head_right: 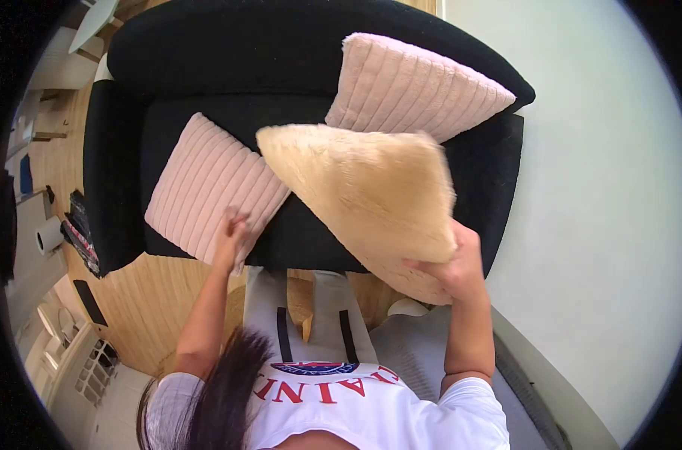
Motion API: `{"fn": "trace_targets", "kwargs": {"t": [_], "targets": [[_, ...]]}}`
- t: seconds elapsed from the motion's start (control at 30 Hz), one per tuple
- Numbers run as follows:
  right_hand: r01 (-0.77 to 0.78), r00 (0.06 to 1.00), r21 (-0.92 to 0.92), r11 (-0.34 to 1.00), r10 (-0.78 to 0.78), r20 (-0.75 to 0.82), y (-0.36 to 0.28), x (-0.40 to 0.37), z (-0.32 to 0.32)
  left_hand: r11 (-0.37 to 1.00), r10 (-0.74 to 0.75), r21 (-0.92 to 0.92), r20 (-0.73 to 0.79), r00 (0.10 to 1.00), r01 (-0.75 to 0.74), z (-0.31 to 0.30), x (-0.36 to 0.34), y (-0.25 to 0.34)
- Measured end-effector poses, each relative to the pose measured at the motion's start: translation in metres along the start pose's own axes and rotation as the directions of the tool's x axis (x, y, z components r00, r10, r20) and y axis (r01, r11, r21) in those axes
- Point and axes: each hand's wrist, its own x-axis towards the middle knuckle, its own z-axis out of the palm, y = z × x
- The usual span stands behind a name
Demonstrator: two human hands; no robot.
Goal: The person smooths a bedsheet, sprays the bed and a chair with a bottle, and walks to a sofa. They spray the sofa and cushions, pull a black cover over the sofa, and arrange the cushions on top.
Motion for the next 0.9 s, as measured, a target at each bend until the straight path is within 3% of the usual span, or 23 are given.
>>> {"fn": "trace_targets", "kwargs": {"t": [0.07,0.1,0.13,0.17,0.2,0.23,0.3,0.37,0.4,0.43,0.47,0.5,0.53,0.57,0.6,0.63,0.73,0.77,0.8,0.83,0.9], "targets": [[0.089,0.994,0.028,0.996,-0.091,0.066,-0.007,-0.018,-0.002,0.985,0.160,-0.096,0.235,0.959,-0.141,0.030,0.000,0.050],[0.110,0.990,0.297,0.949,-0.076,-0.122,-0.003,-0.028,0.005,0.971,0.226,-0.149,0.305,0.925,-0.188,0.035,0.008,0.073],[0.172,0.957,0.536,0.826,-0.010,-0.291,0.005,-0.037,0.010,0.970,0.230,-0.152,0.311,0.922,-0.191,0.035,0.019,0.098],[0.173,0.955,0.535,0.827,-0.008,-0.295,0.022,-0.046,0.012,0.978,0.205,-0.134,0.479,0.853,-0.160,0.033,0.030,0.124],[0.131,0.937,0.622,0.772,0.108,-0.332,0.051,-0.053,0.013,0.985,0.175,-0.108,0.630,0.757,-0.137,0.029,0.034,0.152],[0.099,0.908,0.703,0.705,0.224,-0.353,0.079,-0.057,0.015,0.994,0.109,-0.047,0.636,0.764,-0.102,0.024,0.028,0.186],[-0.287,0.837,0.552,0.783,0.486,-0.253,0.129,-0.063,0.029,0.990,0.055,0.064,0.658,0.751,-0.129,0.017,0.025,0.214],[-0.521,0.819,0.272,0.809,0.563,-0.108,0.163,-0.059,0.071,0.971,-0.006,0.182,0.665,0.747,-0.154,0.009,0.038,0.219],[-0.614,0.785,0.019,0.789,0.608,0.117,0.178,-0.054,0.087,0.906,-0.086,0.368,0.643,0.761,-0.209,0.005,0.049,0.211],[-0.613,0.683,-0.248,0.750,0.661,0.312,0.194,-0.045,0.099,0.803,-0.153,0.535,0.612,0.776,-0.263,0.002,0.061,0.202],[-0.343,0.727,-0.572,0.745,0.597,0.341,0.220,-0.033,0.112,0.800,-0.151,0.537,0.612,0.777,-0.267,-0.002,0.080,0.184],[-0.357,0.735,-0.543,0.760,0.588,0.338,0.213,-0.006,0.123,0.726,-0.172,0.640,0.524,0.834,-0.252,-0.010,0.100,0.157],[-0.392,0.835,-0.350,0.851,0.489,0.251,0.237,0.017,0.132,0.641,-0.188,0.735,0.431,0.882,-0.223,-0.020,0.111,0.139],[-0.388,0.894,-0.063,0.920,0.392,0.217,0.260,0.050,0.137,0.638,-0.197,0.738,0.431,0.880,-0.219,-0.029,0.112,0.130],[-0.369,0.919,0.121,0.922,0.342,0.198,0.206,0.082,0.138,0.645,-0.212,0.740,0.413,0.886,-0.190,-0.036,0.109,0.121],[-0.333,0.942,0.030,0.942,0.332,0.049,0.233,0.113,0.139,0.651,-0.220,0.741,0.392,0.893,-0.165,-0.043,0.106,0.115],[-0.379,0.925,0.142,0.915,0.374,0.062,0.242,0.184,0.150,0.624,-0.335,0.775,0.384,0.860,-0.102,-0.066,0.080,0.126],[-0.451,0.892,0.316,0.835,0.404,0.205,0.248,0.198,0.156,0.615,-0.339,0.782,0.379,0.861,-0.102,-0.071,0.071,0.125],[-0.526,0.848,0.464,0.713,0.397,0.350,0.252,0.205,0.161,0.725,-0.386,0.689,0.416,0.824,-0.009,-0.077,0.060,0.125],[-0.492,0.865,0.447,0.747,0.363,0.346,0.246,0.206,0.163,0.808,-0.424,0.581,0.459,0.781,0.096,-0.079,0.049,0.129],[-0.479,0.872,0.503,0.720,0.326,0.365,0.227,0.184,0.147,0.797,-0.404,0.603,0.484,0.776,0.038,-0.068,0.028,0.152]]}}
